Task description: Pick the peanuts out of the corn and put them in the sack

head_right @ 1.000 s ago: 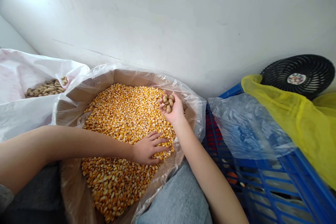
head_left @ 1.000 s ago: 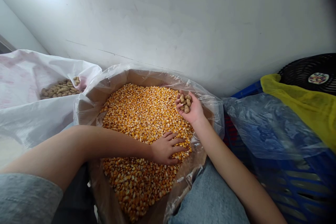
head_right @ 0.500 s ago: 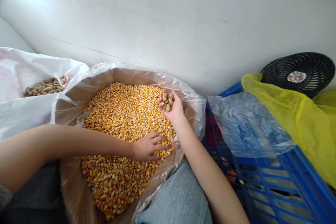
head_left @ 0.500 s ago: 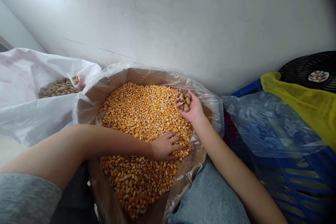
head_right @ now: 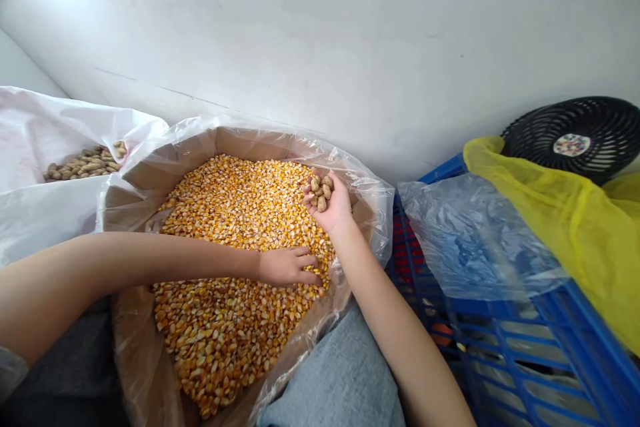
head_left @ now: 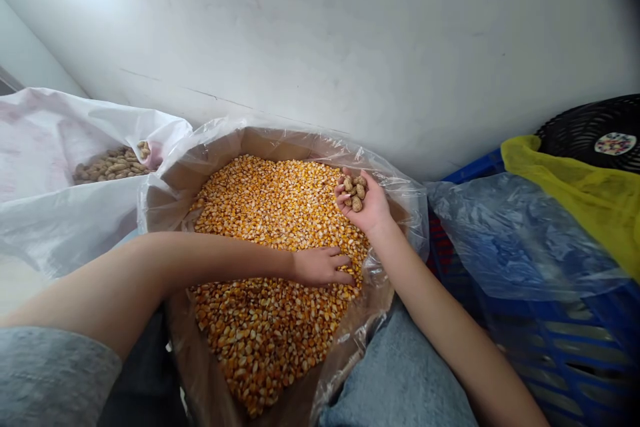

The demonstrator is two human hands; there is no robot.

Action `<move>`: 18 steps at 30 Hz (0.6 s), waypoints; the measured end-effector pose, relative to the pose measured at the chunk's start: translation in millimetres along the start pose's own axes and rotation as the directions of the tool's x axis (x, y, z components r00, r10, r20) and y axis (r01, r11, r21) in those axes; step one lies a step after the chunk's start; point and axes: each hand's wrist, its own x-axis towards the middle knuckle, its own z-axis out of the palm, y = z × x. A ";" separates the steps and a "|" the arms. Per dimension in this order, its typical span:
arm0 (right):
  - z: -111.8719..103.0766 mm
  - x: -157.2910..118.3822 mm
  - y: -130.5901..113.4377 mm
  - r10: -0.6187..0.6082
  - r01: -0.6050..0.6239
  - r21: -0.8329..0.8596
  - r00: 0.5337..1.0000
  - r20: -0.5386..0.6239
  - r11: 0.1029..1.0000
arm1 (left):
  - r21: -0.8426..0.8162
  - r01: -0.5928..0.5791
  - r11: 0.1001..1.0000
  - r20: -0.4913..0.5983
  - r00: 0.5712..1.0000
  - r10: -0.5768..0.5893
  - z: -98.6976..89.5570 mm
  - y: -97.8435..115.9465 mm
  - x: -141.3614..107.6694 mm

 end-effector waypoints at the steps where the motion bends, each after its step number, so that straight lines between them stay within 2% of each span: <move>1: -0.3 0.1 -0.2 -0.001 0.001 0.004 1.000 0.003 1.000 | 0.038 -0.029 0.999 0.014 1.000 0.028 -1.7 -3.2 2.0; 5: -1.1 0.4 -0.9 0.000 0.000 0.010 1.000 0.026 1.000 | 0.093 -0.104 0.990 0.058 0.993 0.099 -11.0 -12.8 7.8; 9: -0.7 -0.1 -2.0 0.006 -0.007 0.017 1.000 0.030 1.000 | 0.090 -0.105 0.990 0.085 0.992 0.098 -20.7 -19.6 8.8; 18: 0.7 -2.3 -3.1 -0.005 0.005 0.020 1.000 0.020 1.000 | 0.027 0.074 0.997 0.048 0.996 -0.076 -42.0 -33.8 10.4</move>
